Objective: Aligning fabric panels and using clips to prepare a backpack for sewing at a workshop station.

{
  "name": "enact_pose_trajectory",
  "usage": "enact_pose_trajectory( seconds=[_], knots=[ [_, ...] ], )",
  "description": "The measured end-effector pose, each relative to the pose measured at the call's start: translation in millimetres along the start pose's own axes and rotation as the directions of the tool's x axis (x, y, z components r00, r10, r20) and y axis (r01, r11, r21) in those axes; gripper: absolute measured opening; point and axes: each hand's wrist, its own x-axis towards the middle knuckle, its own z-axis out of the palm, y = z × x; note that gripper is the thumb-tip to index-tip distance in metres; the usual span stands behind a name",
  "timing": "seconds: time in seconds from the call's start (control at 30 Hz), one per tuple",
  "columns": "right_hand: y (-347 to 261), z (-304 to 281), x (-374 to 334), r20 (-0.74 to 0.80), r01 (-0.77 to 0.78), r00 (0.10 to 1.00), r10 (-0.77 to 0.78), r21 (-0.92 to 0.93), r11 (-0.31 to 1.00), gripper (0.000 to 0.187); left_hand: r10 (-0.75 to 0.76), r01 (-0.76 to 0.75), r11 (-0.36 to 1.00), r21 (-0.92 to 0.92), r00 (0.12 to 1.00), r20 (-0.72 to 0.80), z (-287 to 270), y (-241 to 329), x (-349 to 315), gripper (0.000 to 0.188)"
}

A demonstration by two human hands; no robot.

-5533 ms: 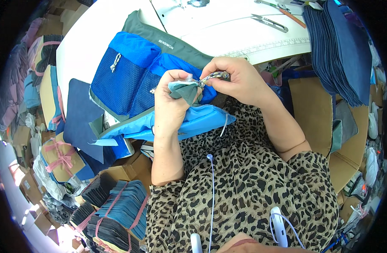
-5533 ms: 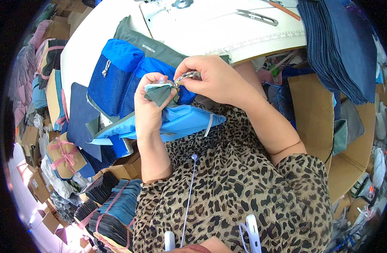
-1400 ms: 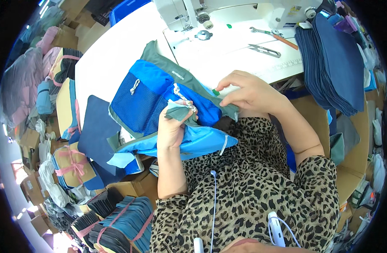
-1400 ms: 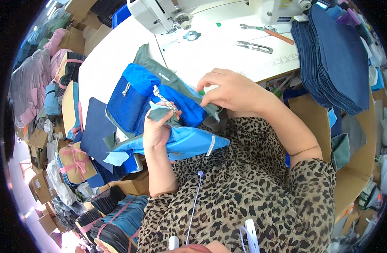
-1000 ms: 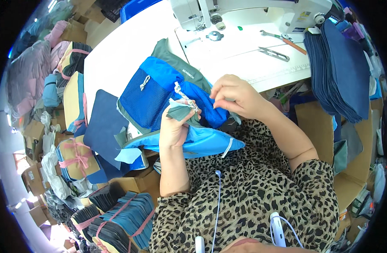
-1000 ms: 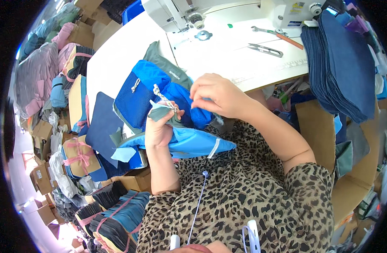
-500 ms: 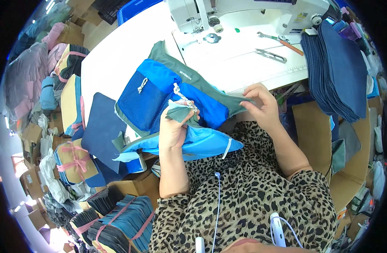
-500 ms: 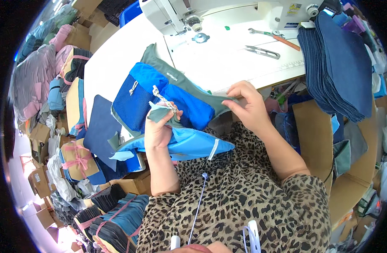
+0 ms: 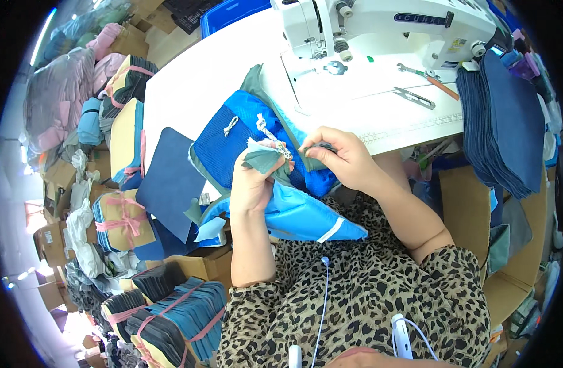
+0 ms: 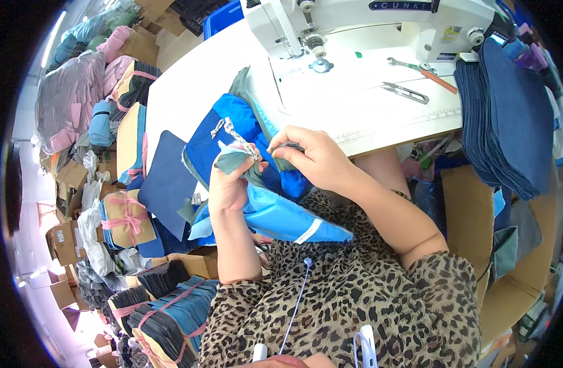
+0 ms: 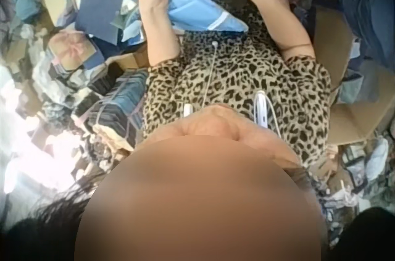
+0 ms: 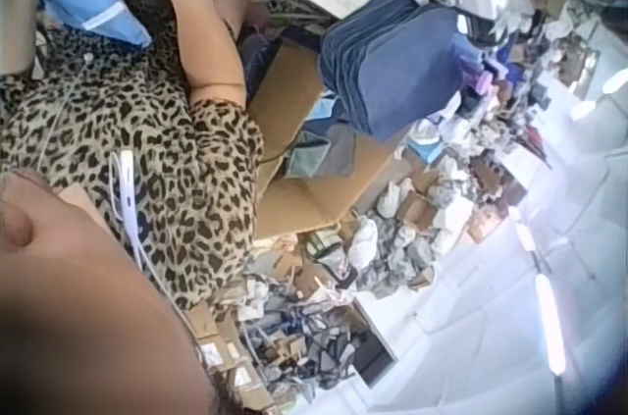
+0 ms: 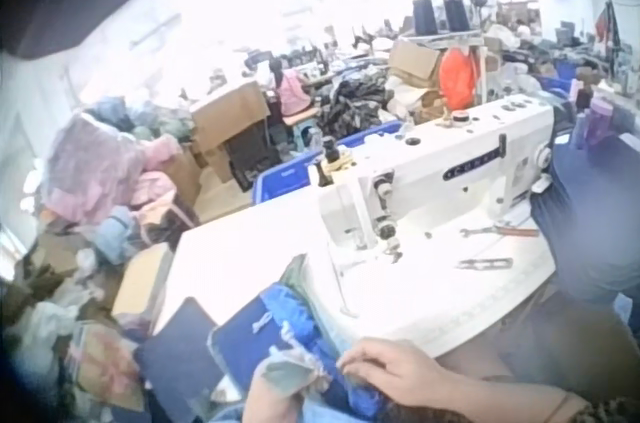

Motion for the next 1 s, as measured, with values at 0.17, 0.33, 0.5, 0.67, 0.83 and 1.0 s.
enact_pose_trajectory(
  seconds=[0.17,0.33,0.5,0.67,0.83,1.0],
  knots=[
    [6.7,0.4,-0.2,0.061,-0.036,0.998,0.034,0.029,0.999,0.009,0.067,-0.067,0.996,0.064,0.998,-0.003,4.3,0.8,3.3,0.02],
    [11.0,5.8,-7.6,0.002,-0.013,1.0,0.013,0.092,0.996,0.011,0.095,-0.095,0.991,0.094,0.995,0.006,8.2,-2.9,3.8,0.024],
    [15.6,1.6,-6.6,0.009,-0.089,0.996,0.089,0.225,0.97,0.01,-0.003,0.002,0.995,0.099,1.0,0.006,6.2,-9.8,7.6,0.023],
    [24.9,-1.6,-3.4,-0.027,-0.148,0.984,0.177,0.433,0.889,0.016,-0.066,0.063,0.99,0.126,0.998,0.015,9.6,-13.2,11.5,0.024],
    [29.2,-3.4,-4.3,0.043,-0.164,0.986,0.162,0.446,0.88,0.023,-0.07,0.065,0.99,0.122,0.997,0.04,9.3,-16.4,11.4,0.023],
    [27.3,-3.8,-6.0,0.027,-0.12,0.992,0.12,0.429,0.895,0.028,-0.1,0.092,0.985,0.144,0.994,0.044,3.0,-15.5,14.0,0.023]
  ],
)
